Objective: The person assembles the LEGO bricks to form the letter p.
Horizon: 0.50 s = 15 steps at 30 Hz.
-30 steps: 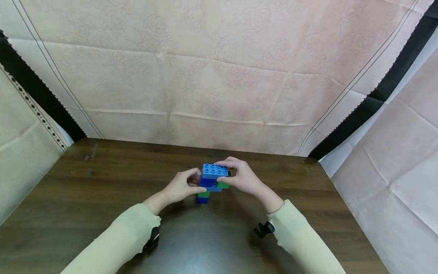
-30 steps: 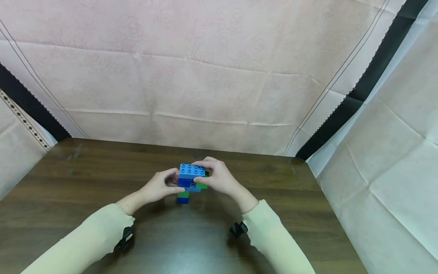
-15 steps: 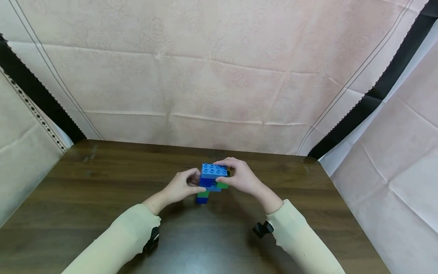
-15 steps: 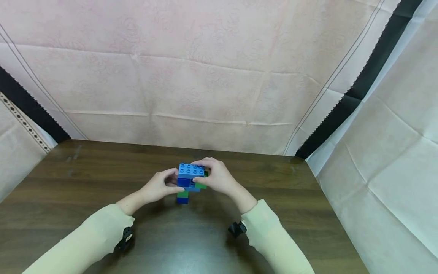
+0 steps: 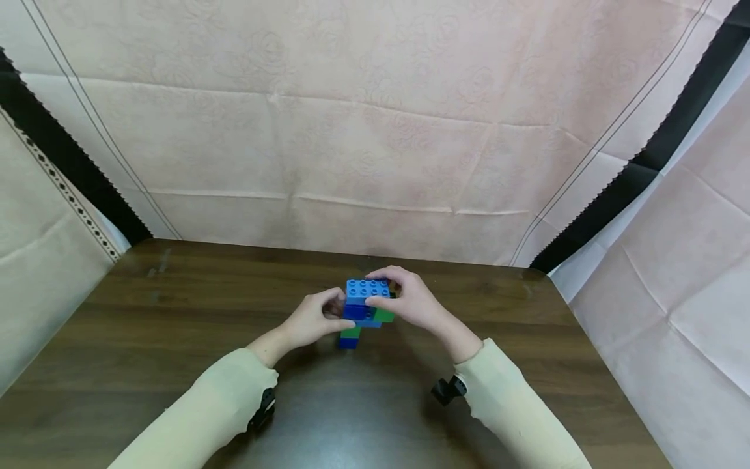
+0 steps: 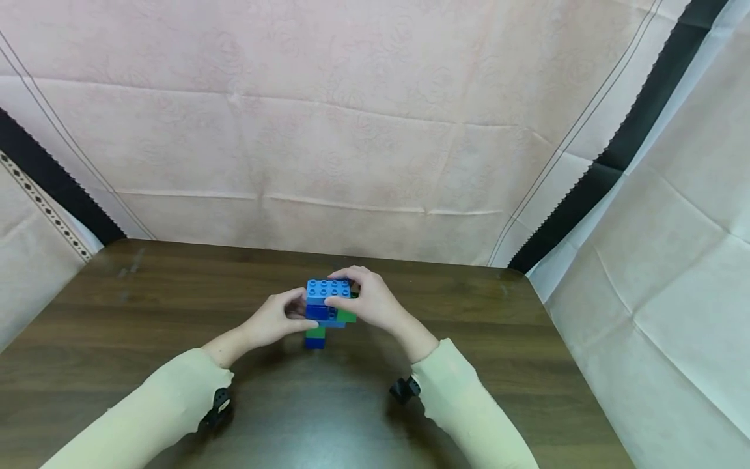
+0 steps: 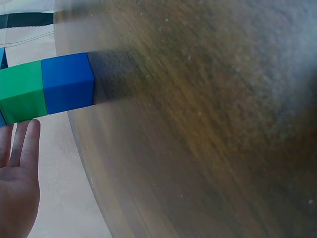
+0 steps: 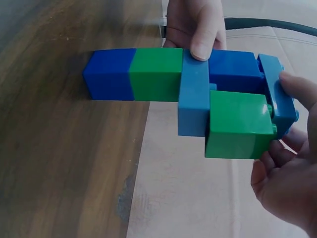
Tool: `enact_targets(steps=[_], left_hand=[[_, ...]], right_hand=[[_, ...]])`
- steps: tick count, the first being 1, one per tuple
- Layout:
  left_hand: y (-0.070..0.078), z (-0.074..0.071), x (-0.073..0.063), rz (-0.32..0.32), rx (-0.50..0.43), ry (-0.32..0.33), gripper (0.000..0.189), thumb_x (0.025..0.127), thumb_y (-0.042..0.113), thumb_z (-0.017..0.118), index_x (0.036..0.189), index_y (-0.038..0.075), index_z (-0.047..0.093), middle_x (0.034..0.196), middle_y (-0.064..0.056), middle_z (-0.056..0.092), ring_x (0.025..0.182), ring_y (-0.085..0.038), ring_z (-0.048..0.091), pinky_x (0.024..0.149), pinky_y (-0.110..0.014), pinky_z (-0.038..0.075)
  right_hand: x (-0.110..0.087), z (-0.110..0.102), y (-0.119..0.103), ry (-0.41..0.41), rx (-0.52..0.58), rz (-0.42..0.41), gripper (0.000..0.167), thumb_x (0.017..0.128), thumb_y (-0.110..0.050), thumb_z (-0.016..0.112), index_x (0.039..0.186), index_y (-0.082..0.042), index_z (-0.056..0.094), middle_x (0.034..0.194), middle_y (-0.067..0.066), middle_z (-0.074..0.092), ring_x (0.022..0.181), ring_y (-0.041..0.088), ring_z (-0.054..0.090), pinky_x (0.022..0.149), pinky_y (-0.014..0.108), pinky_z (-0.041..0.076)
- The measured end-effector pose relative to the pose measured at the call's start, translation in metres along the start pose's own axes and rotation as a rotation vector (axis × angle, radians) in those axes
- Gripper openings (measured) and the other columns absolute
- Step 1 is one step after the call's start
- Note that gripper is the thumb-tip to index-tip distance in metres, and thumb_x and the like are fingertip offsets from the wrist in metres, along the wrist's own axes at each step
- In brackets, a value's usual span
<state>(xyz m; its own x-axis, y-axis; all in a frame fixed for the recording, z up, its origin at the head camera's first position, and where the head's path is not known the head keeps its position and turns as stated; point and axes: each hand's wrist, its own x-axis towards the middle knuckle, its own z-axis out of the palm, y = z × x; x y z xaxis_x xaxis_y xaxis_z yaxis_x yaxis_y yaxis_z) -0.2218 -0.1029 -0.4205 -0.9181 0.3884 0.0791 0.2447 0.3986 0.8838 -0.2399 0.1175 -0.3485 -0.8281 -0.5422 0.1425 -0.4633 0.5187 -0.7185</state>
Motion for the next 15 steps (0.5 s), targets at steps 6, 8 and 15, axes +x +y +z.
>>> enact_targets(steps=[6,8,15], left_hand=[[-0.001,0.0,-0.001,0.02,-0.014,-0.005,0.031,0.084,0.027,0.069,0.106,0.011,0.055,0.103,-0.006,0.065,0.092,-0.017,0.06,0.086,-0.037,0.053],[-0.001,0.0,0.0,0.026,-0.015,-0.005,0.03,0.085,0.026,0.069,0.106,0.01,0.055,0.103,-0.007,0.065,0.092,-0.017,0.06,0.085,-0.036,0.053],[0.002,-0.001,-0.002,0.027,-0.01,-0.009,0.029,0.085,0.027,0.069,0.105,0.011,0.055,0.102,-0.007,0.065,0.091,-0.017,0.06,0.084,-0.035,0.053]], right_hand=[[0.006,0.001,-0.004,-0.05,-0.007,-0.062,0.048,0.083,-0.026,0.071,0.127,-0.014,0.056,0.118,0.008,0.059,0.104,0.019,0.052,0.09,0.037,0.047],[0.008,0.002,-0.005,-0.066,-0.01,-0.1,0.044,0.084,-0.025,0.071,0.125,-0.013,0.058,0.117,0.008,0.06,0.102,0.019,0.054,0.087,0.033,0.049],[0.011,0.002,-0.004,-0.08,0.025,-0.105,0.036,0.086,-0.022,0.068,0.12,-0.011,0.063,0.11,0.007,0.064,0.095,0.018,0.057,0.082,0.031,0.052]])
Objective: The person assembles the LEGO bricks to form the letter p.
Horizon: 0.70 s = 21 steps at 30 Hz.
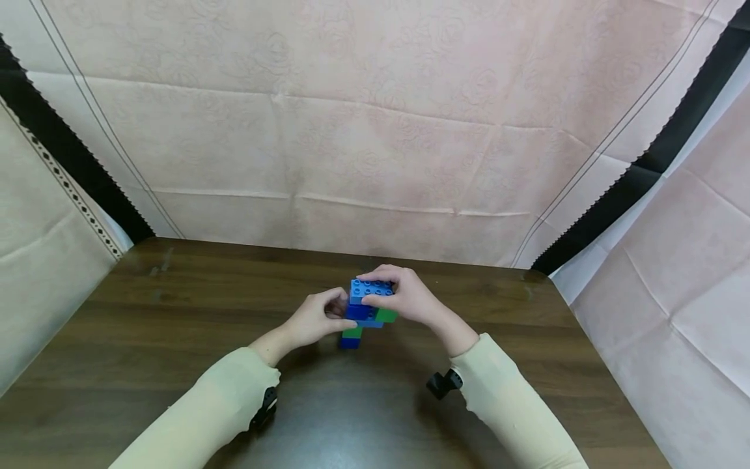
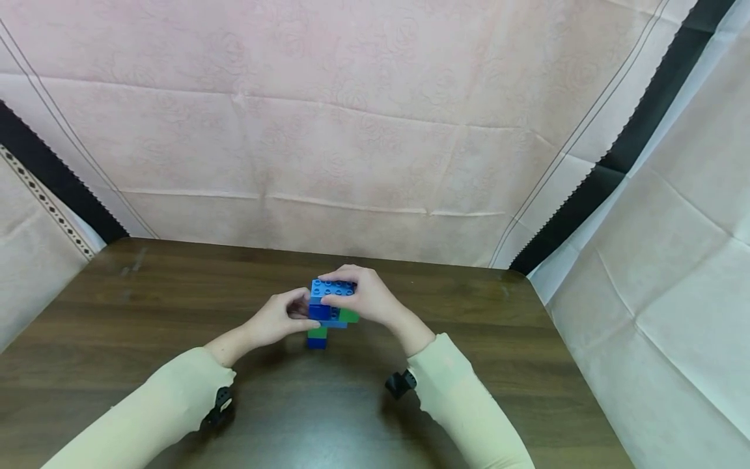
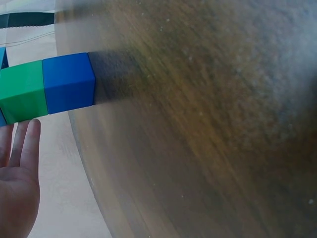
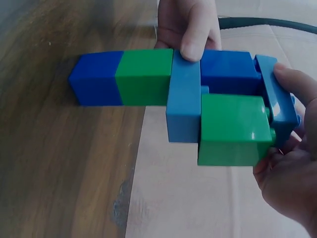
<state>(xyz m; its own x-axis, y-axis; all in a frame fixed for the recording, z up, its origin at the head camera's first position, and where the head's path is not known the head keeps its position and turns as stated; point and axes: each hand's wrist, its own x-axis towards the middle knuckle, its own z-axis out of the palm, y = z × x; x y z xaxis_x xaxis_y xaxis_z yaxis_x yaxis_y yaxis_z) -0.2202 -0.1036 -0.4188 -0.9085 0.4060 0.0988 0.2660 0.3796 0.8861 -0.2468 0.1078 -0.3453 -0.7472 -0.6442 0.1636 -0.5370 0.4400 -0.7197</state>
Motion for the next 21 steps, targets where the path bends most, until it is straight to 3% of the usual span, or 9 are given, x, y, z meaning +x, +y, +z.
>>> enact_targets(steps=[5,12,21], left_hand=[[-0.0004,0.001,0.0011,0.008,0.005,0.002,0.029,0.085,0.028,0.069,0.104,0.011,0.055,0.101,-0.006,0.065,0.092,-0.017,0.06,0.084,-0.035,0.053],[-0.0029,0.0007,0.0011,-0.008,0.018,0.02,0.029,0.084,0.027,0.07,0.104,0.011,0.055,0.101,-0.005,0.065,0.092,-0.016,0.06,0.085,-0.036,0.053],[-0.0025,0.0021,0.0012,-0.012,0.018,0.02,0.03,0.085,0.027,0.069,0.105,0.011,0.055,0.102,-0.005,0.065,0.094,-0.016,0.059,0.086,-0.036,0.053]], right_hand=[[-0.0008,-0.0024,0.0008,-0.019,0.01,0.008,0.038,0.086,-0.023,0.068,0.121,-0.011,0.063,0.109,0.007,0.063,0.093,0.017,0.057,0.08,0.029,0.052],[0.0008,-0.0022,-0.001,-0.025,-0.076,-0.042,0.038,0.086,-0.025,0.068,0.121,-0.01,0.063,0.104,0.005,0.063,0.087,0.015,0.057,0.075,0.024,0.052],[-0.0012,-0.0047,-0.0026,-0.037,-0.104,-0.032,0.038,0.086,-0.024,0.067,0.121,-0.01,0.063,0.105,0.005,0.063,0.089,0.015,0.057,0.076,0.024,0.052]])
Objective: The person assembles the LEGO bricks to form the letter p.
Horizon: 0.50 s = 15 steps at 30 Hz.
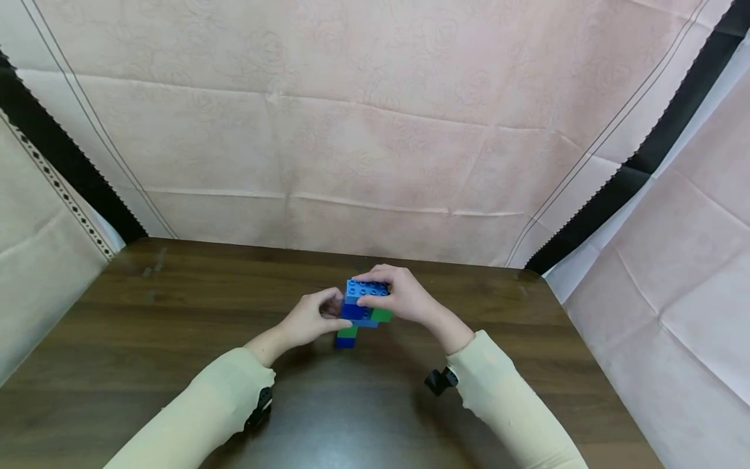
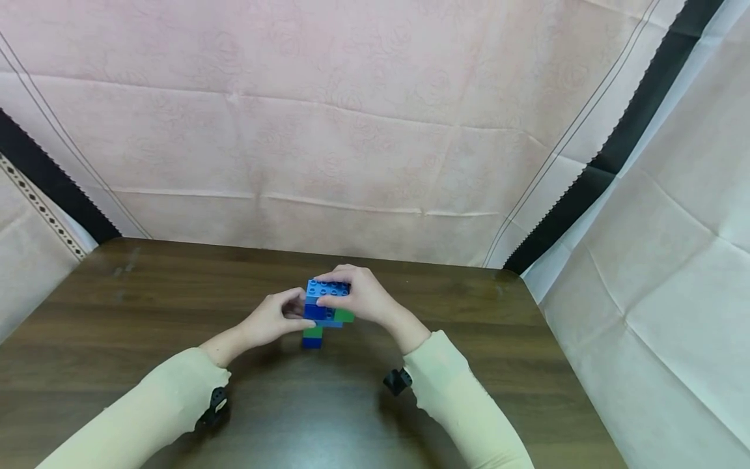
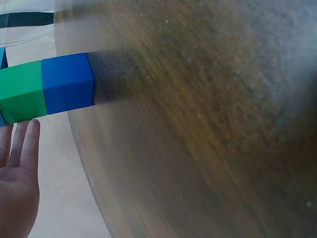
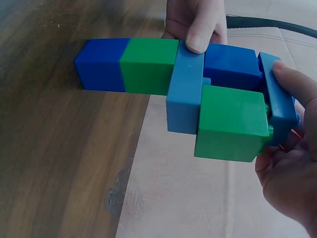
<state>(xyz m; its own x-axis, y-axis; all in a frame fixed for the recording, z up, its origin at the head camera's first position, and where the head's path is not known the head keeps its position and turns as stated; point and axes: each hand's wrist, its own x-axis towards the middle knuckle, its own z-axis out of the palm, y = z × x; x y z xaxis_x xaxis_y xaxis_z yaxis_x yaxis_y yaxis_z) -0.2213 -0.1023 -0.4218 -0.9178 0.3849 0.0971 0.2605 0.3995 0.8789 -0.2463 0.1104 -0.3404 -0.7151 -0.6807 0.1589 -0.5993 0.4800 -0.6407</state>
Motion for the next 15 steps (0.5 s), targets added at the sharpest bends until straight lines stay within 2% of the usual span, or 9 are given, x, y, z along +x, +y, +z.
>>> enact_targets(steps=[9,15], left_hand=[[-0.0013,-0.0002,-0.0007,0.002,0.002,0.008,0.032,0.085,0.026,0.069,0.109,0.011,0.056,0.102,-0.005,0.064,0.093,-0.016,0.059,0.087,-0.036,0.053],[0.0014,0.0005,-0.0003,0.02,0.005,-0.006,0.03,0.084,0.026,0.069,0.107,0.011,0.055,0.102,-0.006,0.065,0.092,-0.017,0.06,0.086,-0.035,0.053]], right_hand=[[0.001,0.0014,0.0009,-0.006,0.001,-0.025,0.038,0.087,-0.024,0.067,0.122,-0.01,0.062,0.107,0.007,0.063,0.09,0.015,0.058,0.077,0.023,0.052],[-0.001,0.0018,0.0005,0.023,0.048,0.045,0.038,0.086,-0.026,0.067,0.121,-0.013,0.062,0.11,0.006,0.063,0.093,0.017,0.058,0.08,0.029,0.052]])
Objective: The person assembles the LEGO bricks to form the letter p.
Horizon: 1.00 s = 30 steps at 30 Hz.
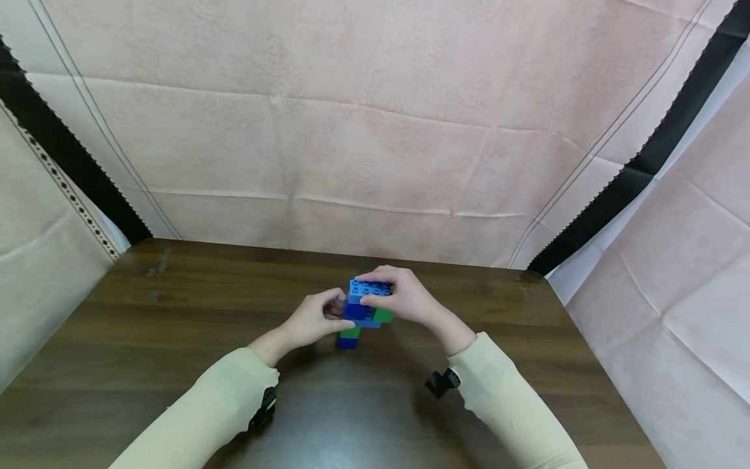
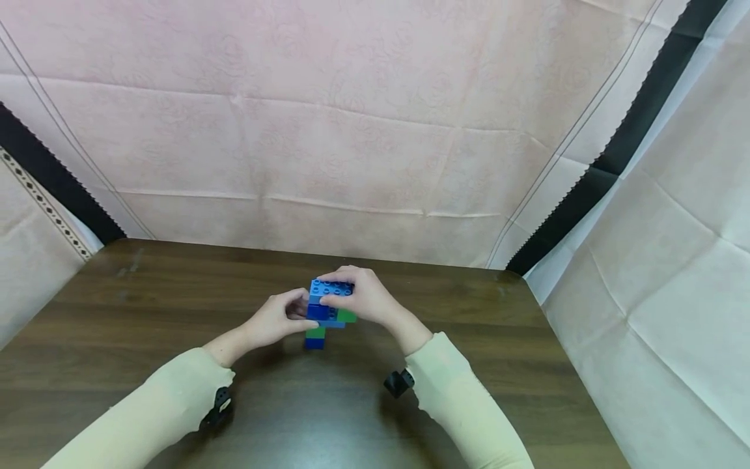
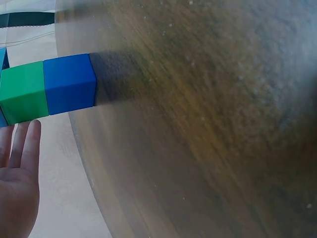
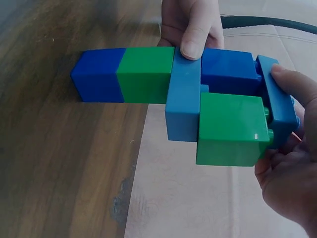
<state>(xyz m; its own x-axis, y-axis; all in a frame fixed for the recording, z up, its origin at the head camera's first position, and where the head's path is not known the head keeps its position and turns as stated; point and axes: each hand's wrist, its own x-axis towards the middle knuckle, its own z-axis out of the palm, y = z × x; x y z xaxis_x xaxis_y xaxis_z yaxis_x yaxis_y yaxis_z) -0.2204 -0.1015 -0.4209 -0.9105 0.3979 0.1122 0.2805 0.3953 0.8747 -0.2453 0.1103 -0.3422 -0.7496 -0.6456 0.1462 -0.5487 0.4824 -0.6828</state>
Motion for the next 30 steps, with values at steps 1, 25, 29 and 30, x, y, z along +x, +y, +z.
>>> enact_targets(steps=[1,25,29,30], left_hand=[[-0.0002,0.0001,0.0002,0.007,0.0,-0.003,0.03,0.085,0.026,0.069,0.106,0.011,0.055,0.102,-0.006,0.065,0.092,-0.017,0.06,0.085,-0.035,0.053],[0.0009,-0.0006,0.001,0.024,0.017,0.0,0.027,0.085,0.025,0.069,0.102,0.011,0.054,0.1,-0.005,0.065,0.09,-0.016,0.061,0.084,-0.034,0.053],[0.0026,-0.0003,0.0011,0.021,0.018,-0.002,0.028,0.084,0.025,0.07,0.104,0.011,0.055,0.1,-0.005,0.065,0.09,-0.016,0.06,0.085,-0.035,0.053],[0.0027,-0.0002,0.001,0.019,0.017,-0.001,0.028,0.084,0.025,0.07,0.104,0.011,0.055,0.1,-0.005,0.065,0.09,-0.016,0.06,0.085,-0.035,0.053]], right_hand=[[-0.0006,-0.0004,-0.0001,0.008,0.011,0.017,0.037,0.086,-0.026,0.068,0.121,-0.014,0.063,0.11,0.006,0.064,0.093,0.017,0.058,0.08,0.03,0.052],[0.0009,-0.0026,-0.0028,-0.022,-0.032,0.031,0.039,0.085,-0.027,0.069,0.121,-0.014,0.063,0.11,0.005,0.064,0.092,0.016,0.058,0.079,0.027,0.053],[0.001,-0.0033,-0.0068,-0.032,-0.105,-0.005,0.04,0.084,-0.026,0.07,0.121,-0.013,0.063,0.107,0.005,0.064,0.09,0.015,0.057,0.076,0.023,0.052],[0.001,-0.0033,-0.0079,-0.035,-0.126,-0.018,0.04,0.084,-0.026,0.07,0.121,-0.012,0.063,0.107,0.005,0.064,0.09,0.015,0.057,0.075,0.022,0.052]])
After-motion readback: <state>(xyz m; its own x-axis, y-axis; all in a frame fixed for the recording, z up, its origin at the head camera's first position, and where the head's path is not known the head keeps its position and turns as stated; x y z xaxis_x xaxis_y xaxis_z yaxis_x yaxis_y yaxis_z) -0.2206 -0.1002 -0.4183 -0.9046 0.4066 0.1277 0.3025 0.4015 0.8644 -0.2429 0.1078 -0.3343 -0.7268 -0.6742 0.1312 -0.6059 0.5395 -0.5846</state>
